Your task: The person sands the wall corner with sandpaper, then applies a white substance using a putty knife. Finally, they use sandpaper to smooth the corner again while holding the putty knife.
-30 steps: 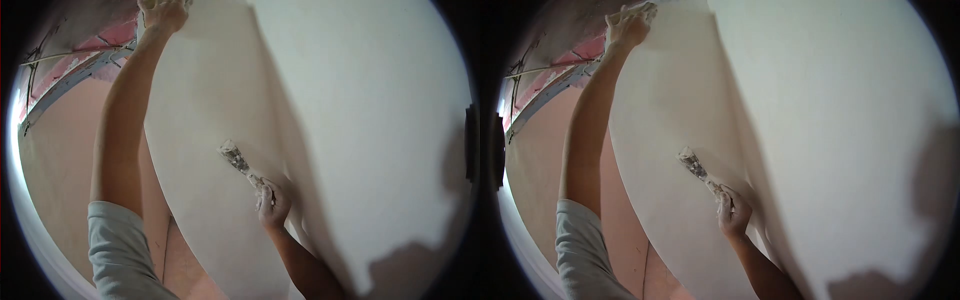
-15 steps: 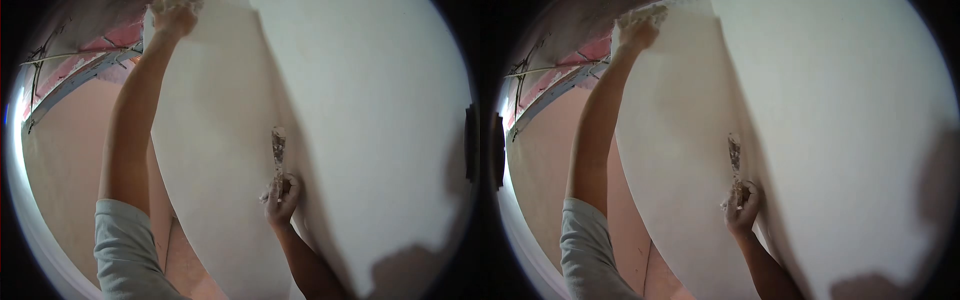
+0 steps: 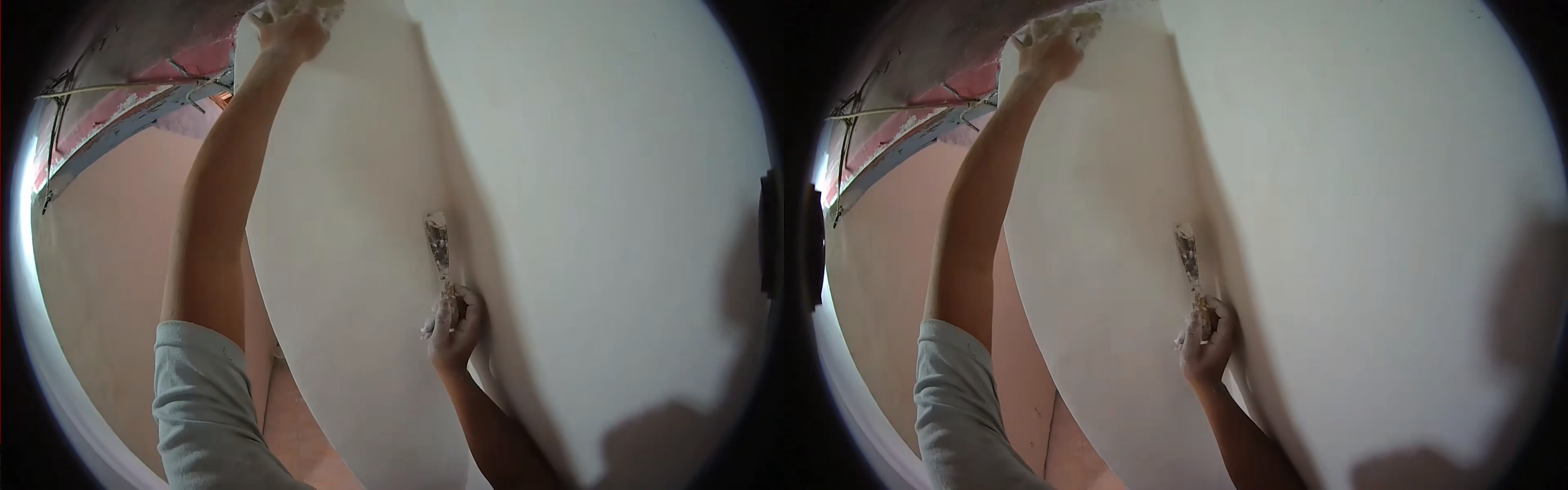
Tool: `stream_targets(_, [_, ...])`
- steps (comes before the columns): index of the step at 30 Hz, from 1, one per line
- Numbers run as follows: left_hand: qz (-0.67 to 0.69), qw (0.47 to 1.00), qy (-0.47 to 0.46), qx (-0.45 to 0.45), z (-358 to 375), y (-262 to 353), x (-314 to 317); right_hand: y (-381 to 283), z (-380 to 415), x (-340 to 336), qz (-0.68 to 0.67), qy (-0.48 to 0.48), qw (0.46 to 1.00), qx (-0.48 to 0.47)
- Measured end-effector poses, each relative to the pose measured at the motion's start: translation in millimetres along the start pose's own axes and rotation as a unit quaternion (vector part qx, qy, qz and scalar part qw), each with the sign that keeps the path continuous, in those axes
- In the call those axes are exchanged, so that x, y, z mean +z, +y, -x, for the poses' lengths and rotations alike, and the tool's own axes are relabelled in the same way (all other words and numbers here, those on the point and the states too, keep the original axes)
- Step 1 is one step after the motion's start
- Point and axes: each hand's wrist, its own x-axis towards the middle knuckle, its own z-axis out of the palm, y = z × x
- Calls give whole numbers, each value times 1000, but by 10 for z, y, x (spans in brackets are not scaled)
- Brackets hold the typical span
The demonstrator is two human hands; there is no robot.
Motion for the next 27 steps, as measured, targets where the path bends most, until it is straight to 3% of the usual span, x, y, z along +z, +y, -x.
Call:
stream_targets(1, [15,999,30,-24,-20,-66,97,-6,15,7,0,0,1000,3])
stream_targets(3, [66,992,-107,-11,-438,-146,720,-35,10,20,-19,11,1000,17])
stream_targets(5, [96,981,-168,-6,-588,-309,1164,21,-11,-7,-15,8,1000,10])
stream_targets(7, [5,996,-78,31,14,78,22,62,12,-12,-3,0,999,-34])
stream_targets(9, [20,998,-53,-21,28,65,-289,66,-34,-31,1,-4,1000,-29])
stream_targets(11, [10,997,-72,-25,94,148,-307,78,-1,-63,5,-11,1000,-18])
stream_targets(13, [1,995,-17,94,250,141,-106,52,-17,-48,6,-16,999,-28])
stream_targets(14, [18,998,37,57,230,63,89,44,-13,-31,0,-11,1000,-25])
stream_targets(15, [34,999,-19,-2,293,119,-285,38,5,-39,-2,-9,1000,-20])
stream_targets(17, [49,994,-76,-61,205,137,-353,51,-20,-27,0,-7,999,-34])
stream_targets(18, [-43,996,-72,-17,8,41,270,24,-4,-31,11,-8,999,-29])
stream_targets(20, [-132,989,-59,30,-7,79,334,-41,-7,-24,7,-9,1000,-29])
stream_targets(21, [-80,996,-28,3,243,202,-131,-38,-30,-17,6,-7,999,-33])
stream_targets(23, [-28,999,-6,-24,308,195,-171,-39,-1,-34,12,-11,999,-41])
stream_targets(24, [61,996,-48,-39,194,122,-188,-45,0,-30,12,-11,999,-41])
stream_targets(26, [-31,998,-49,-5,431,377,-436,-84,35,-37,4,-5,1000,3])
stream_targets(27, [34,995,33,89,519,368,-356,-89,18,-42,-1,2,1000,19])
